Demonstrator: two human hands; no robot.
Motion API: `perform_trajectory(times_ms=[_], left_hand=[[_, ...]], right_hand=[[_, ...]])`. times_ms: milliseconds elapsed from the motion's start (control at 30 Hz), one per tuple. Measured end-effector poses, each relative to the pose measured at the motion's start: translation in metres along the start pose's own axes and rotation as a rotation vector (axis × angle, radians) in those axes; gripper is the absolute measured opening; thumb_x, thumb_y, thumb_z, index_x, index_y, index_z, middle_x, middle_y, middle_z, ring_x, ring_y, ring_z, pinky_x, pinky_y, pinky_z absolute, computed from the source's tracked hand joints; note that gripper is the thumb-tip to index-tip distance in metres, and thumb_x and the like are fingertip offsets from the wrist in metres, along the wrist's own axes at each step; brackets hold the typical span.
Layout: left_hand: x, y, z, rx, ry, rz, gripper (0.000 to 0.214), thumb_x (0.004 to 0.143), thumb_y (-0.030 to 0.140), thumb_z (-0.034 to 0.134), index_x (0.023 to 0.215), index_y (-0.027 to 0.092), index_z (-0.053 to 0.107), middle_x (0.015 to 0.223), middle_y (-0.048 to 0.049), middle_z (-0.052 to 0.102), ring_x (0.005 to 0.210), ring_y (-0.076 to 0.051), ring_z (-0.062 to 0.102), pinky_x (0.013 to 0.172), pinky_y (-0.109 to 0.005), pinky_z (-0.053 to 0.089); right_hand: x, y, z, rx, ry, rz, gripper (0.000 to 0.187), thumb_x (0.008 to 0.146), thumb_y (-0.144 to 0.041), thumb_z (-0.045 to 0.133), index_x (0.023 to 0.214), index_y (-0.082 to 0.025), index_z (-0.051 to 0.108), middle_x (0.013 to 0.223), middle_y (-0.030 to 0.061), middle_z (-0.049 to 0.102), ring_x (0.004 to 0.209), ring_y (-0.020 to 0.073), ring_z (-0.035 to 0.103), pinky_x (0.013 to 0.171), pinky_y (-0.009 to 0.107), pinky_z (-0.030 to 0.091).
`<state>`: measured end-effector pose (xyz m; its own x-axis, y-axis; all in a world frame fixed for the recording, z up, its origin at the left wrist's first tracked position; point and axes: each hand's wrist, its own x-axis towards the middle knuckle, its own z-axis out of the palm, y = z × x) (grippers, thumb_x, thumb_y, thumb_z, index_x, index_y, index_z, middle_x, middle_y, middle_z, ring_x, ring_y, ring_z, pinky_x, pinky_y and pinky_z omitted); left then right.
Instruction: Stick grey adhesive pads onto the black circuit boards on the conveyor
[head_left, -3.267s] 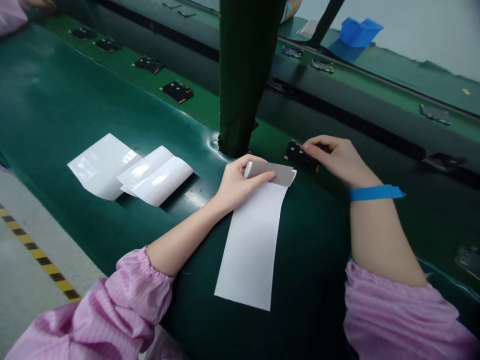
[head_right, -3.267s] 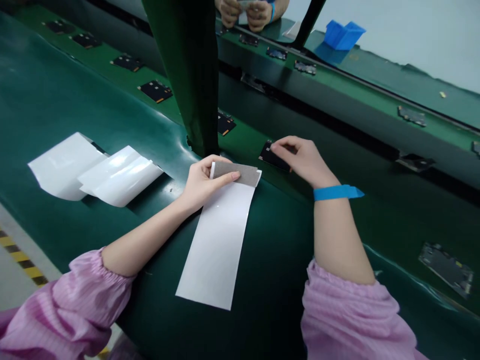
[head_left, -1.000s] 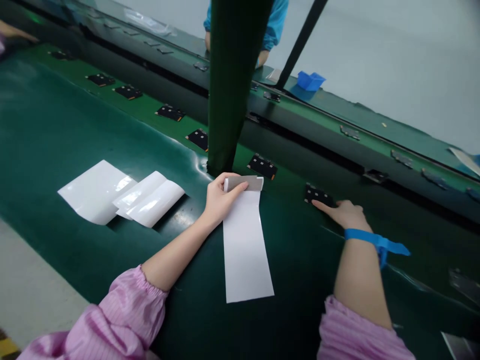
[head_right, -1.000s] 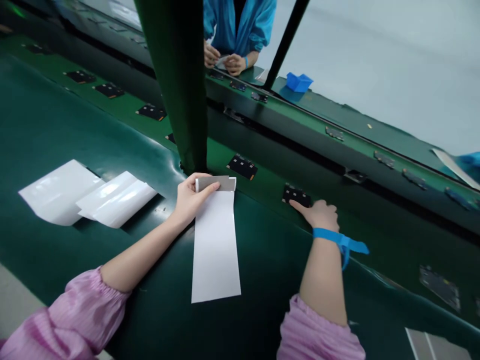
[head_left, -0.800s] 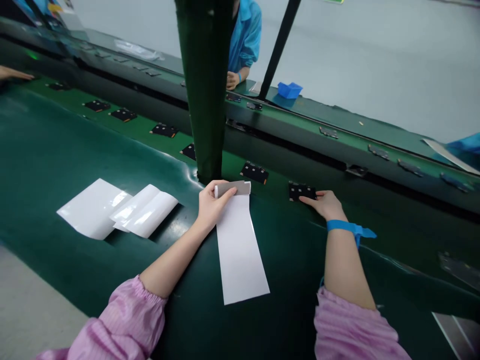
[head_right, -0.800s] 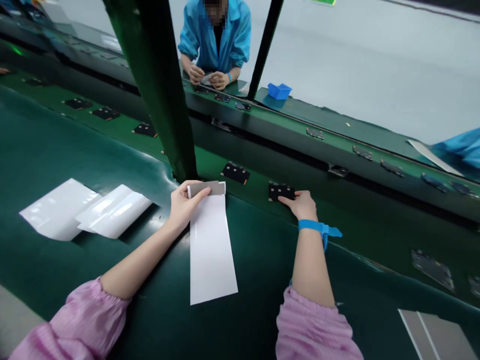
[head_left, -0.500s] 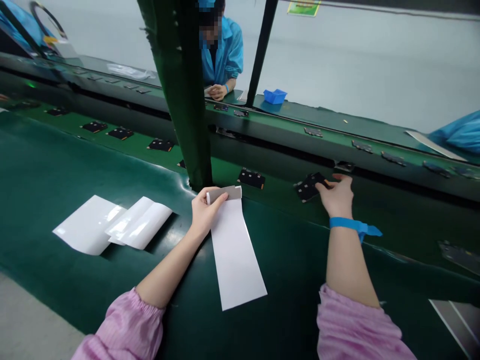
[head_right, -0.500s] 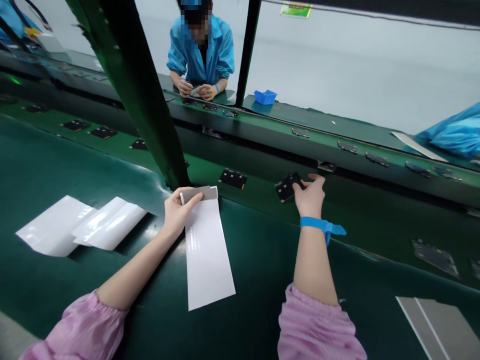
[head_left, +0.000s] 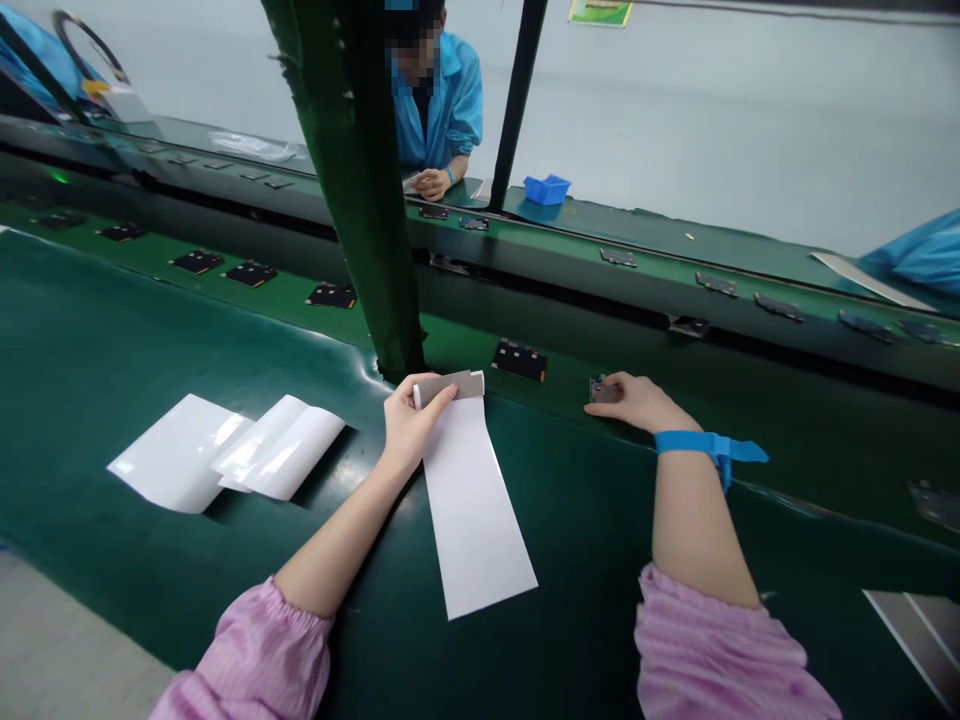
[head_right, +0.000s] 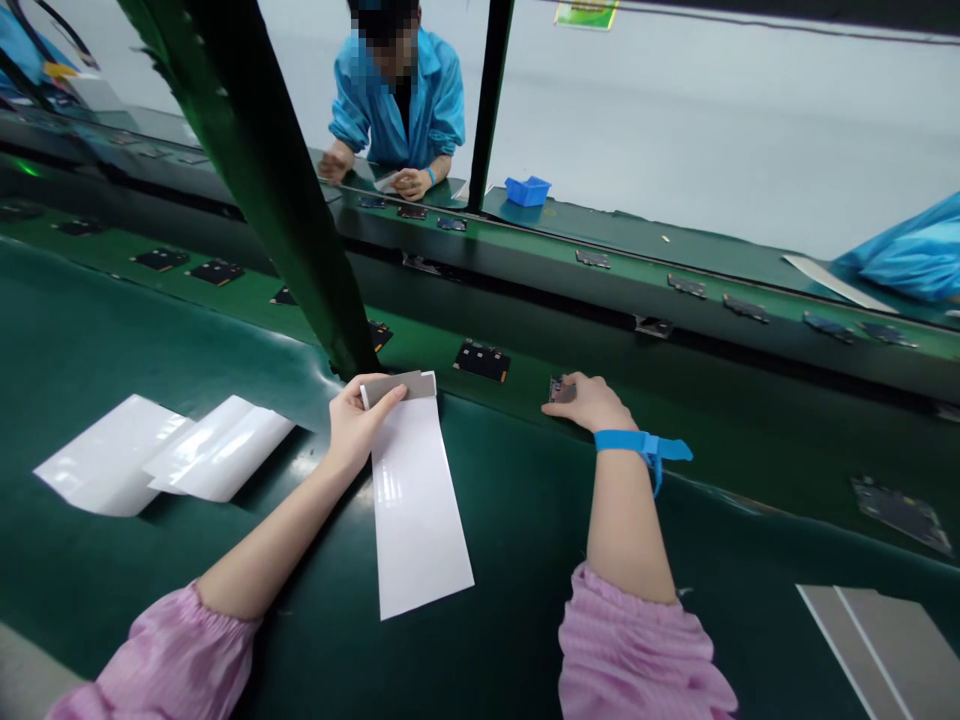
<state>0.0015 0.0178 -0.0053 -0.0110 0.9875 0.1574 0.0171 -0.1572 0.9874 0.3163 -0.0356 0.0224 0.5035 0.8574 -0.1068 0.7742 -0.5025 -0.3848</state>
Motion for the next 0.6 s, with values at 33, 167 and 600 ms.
perform_trajectory(times_ms=[33, 167, 600], left_hand=[[0.0, 0.0, 0.0, -0.001, 0.002, -0.001, 0.028, 0.063, 0.036, 0.076, 0.08, 0.016, 0.067, 0.075, -0.0025, 0.069, 0.066, -0.015, 0.061, 0.059, -0.024, 0.047], [-0.001, 0.002, 0.0, 0.009, 0.003, 0.002, 0.028, 0.063, 0.036, 0.076, 0.079, 0.016, 0.066, 0.073, -0.0021, 0.068, 0.065, -0.015, 0.061, 0.058, -0.024, 0.046], [-0.001, 0.002, 0.0, 0.008, 0.009, -0.011, 0.028, 0.062, 0.037, 0.077, 0.077, 0.016, 0.067, 0.071, -0.0017, 0.067, 0.063, -0.014, 0.059, 0.056, -0.023, 0.046]], right_hand=[[0.0, -0.001, 0.0, -0.011, -0.035, -0.009, 0.051, 0.06, -0.048, 0.075, 0.102, -0.021, 0.065, 0.098, 0.0115, 0.063, 0.09, 0.0302, 0.062, 0.075, 0.042, 0.05], [-0.004, -0.027, 0.008, -0.086, 0.018, -0.04, 0.051, 0.08, -0.052, 0.056, 0.116, -0.018, 0.061, 0.114, 0.0161, 0.06, 0.102, 0.0329, 0.059, 0.081, 0.043, 0.049], [0.002, -0.037, 0.034, 0.126, 0.05, -0.139, 0.06, 0.066, -0.055, 0.069, 0.112, -0.018, 0.055, 0.122, 0.017, 0.05, 0.117, 0.0356, 0.048, 0.093, 0.046, 0.045]])
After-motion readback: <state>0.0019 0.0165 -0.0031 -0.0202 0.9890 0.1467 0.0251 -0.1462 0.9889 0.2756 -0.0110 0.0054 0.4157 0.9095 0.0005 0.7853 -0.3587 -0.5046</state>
